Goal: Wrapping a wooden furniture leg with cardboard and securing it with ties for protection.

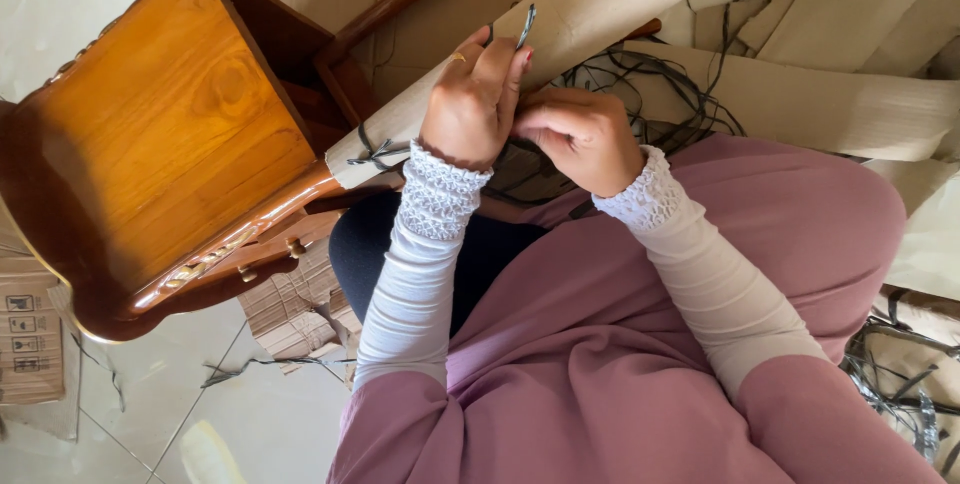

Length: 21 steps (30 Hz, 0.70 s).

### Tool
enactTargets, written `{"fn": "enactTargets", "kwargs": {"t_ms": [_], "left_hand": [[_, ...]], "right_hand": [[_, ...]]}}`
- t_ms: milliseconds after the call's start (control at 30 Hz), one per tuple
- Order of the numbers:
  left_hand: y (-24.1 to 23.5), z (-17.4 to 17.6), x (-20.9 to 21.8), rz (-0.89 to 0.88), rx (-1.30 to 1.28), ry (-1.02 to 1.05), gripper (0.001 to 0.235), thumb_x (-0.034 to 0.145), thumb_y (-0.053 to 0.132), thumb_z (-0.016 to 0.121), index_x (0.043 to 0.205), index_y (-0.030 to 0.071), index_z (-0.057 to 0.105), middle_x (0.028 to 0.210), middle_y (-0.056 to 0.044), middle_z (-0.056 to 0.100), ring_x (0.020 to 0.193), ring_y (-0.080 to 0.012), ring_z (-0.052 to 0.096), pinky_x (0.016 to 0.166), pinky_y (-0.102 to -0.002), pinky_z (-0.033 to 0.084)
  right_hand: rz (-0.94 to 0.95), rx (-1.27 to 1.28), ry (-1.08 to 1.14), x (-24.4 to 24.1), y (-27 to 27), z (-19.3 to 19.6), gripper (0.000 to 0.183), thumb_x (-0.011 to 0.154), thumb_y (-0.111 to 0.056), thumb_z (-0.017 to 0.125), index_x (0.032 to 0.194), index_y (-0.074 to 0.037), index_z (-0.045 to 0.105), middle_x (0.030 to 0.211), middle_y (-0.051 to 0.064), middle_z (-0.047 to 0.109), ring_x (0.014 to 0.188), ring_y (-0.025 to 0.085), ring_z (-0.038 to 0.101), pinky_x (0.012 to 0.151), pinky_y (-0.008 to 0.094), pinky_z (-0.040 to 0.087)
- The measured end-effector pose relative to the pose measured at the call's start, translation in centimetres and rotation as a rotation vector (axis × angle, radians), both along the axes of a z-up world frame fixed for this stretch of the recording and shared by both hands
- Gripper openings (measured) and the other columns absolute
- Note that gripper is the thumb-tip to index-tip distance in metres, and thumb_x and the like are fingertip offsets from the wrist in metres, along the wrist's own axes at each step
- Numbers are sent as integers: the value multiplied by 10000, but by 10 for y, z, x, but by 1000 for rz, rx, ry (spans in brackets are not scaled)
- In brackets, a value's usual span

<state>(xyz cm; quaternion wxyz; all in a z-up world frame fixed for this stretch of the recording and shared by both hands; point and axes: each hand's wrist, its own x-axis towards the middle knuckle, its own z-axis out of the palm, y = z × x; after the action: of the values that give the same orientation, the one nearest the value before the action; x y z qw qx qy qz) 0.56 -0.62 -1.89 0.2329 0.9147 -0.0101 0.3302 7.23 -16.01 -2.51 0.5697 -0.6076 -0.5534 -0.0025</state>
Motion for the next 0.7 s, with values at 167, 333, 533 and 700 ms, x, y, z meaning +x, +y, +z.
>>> {"fn": "enactTargets", "kwargs": {"t_ms": [167, 333, 533, 700], "left_hand": [[-1, -1, -1, 3, 15, 1, 187, 1070, 154, 526, 1053, -15, 603, 718, -133, 563, 701, -332, 638, 1020, -496, 583], [-1, 0, 0, -4, 3, 6, 188, 1070, 145, 516, 1032, -15, 606, 699, -114, 530, 647, -290, 591, 1017, -493, 584], [-1, -1, 0, 4, 51, -57, 186, 1068, 133, 526, 1037, -26, 616, 693, -96, 531, 565, -252, 513, 1006, -493, 591], [-1, -2, -2, 7, 87, -93, 212, 1070, 153, 528, 1027, -28, 632, 681, -79, 516, 560, -227, 520, 989, -503, 601]], "right_hand": [[-84, 57, 19, -2, 7, -3, 167, 932, 207, 669, 847, 65, 694, 899, 198, 730, 817, 300, 727, 751, 353, 593], [-117, 47, 48, -5, 6, -5, 167, 920, 198, 691, 848, 47, 686, 896, 172, 735, 825, 276, 731, 759, 339, 589], [-246, 23, 216, -13, 12, -13, 199, 871, 149, 756, 929, 33, 605, 884, 132, 718, 784, 224, 718, 761, 321, 593], [-315, 62, 200, -16, 17, -11, 181, 859, 170, 723, 871, 11, 637, 842, 96, 714, 739, 178, 684, 669, 291, 553]]}}
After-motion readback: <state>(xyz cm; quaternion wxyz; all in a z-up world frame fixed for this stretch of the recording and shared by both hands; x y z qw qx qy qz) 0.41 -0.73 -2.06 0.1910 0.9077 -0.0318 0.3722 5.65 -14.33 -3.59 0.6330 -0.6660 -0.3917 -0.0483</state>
